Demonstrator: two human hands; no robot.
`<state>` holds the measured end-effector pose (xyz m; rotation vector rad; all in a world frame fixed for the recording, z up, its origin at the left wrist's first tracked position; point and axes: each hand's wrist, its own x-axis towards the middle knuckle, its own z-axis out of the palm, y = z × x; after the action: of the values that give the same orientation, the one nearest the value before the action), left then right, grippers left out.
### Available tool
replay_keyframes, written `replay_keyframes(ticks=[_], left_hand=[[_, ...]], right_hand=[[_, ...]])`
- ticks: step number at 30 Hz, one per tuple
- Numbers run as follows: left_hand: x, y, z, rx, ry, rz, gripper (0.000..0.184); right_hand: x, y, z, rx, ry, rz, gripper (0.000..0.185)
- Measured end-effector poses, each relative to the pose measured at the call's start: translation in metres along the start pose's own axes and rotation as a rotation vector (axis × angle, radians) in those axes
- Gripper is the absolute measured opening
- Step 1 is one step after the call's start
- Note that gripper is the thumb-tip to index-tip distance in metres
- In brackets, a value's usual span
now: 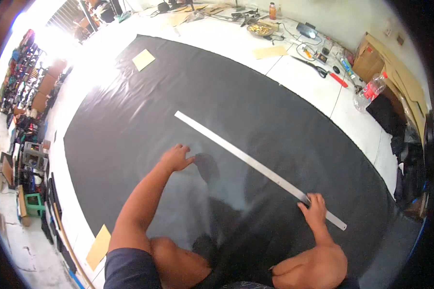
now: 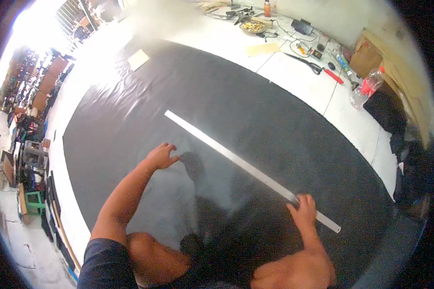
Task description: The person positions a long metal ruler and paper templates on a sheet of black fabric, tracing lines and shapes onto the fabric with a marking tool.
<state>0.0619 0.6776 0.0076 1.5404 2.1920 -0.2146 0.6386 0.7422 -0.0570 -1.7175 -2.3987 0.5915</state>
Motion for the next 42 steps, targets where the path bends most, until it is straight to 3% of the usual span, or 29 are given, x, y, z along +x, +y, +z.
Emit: replay_keyframes(ticks=[2,7,9,12,20,22,28,30,37,39,42], left_hand=[[0.03,0.023,0.001,-0.053,0.042,-0.024,0.06],[0.08,0.027,0.008,-0.057,0.095,-0.087,0.074],[0.104,0.013,0.014,-0.131,0.298,-0.152,0.083],[0.128,-0.012,0.016,-0.102,0.391,-0.172,0.085],[0.149,-0.031,0.039,-0.284,0.53,-0.135,0.059],[0.149,-0.032,0.052,-0.293,0.752,-0.093,0.052],[0.152,-0.029,0.06,-0.256,0.813,-0.132,0.052],[0.152,-0.031,0.059,-0.259,0.805,-0.146,0.052],[0.149,-0.029,0.056,-0.328,0.793,-0.155,0.053],[0.15,-0.028,0.058,-0.311,0.807,-0.162,0.053],[0.151,-0.03,0.057,-0.315,0.804,-0.163,0.053]], right_hand=[[-0.027,0.021,-0.021,-0.063,-0.026,0.133,0.056],[-0.043,0.053,-0.023,-0.098,-0.024,0.1,0.048],[-0.042,0.065,-0.02,-0.073,-0.078,0.046,0.043],[-0.057,0.071,-0.01,-0.059,-0.196,0.076,0.042],[-0.062,0.064,-0.011,-0.051,-0.169,0.139,0.038],[-0.062,0.067,-0.01,0.009,-0.19,0.162,0.039],[-0.062,0.058,-0.013,-0.02,-0.189,0.207,0.04],[-0.063,0.047,-0.011,-0.055,-0.135,0.334,0.04],[-0.059,0.069,-0.01,-0.074,-0.178,0.281,0.044],[-0.052,0.068,-0.004,-0.145,-0.229,0.556,0.041],[-0.047,0.062,-0.01,-0.12,-0.264,0.582,0.039]])
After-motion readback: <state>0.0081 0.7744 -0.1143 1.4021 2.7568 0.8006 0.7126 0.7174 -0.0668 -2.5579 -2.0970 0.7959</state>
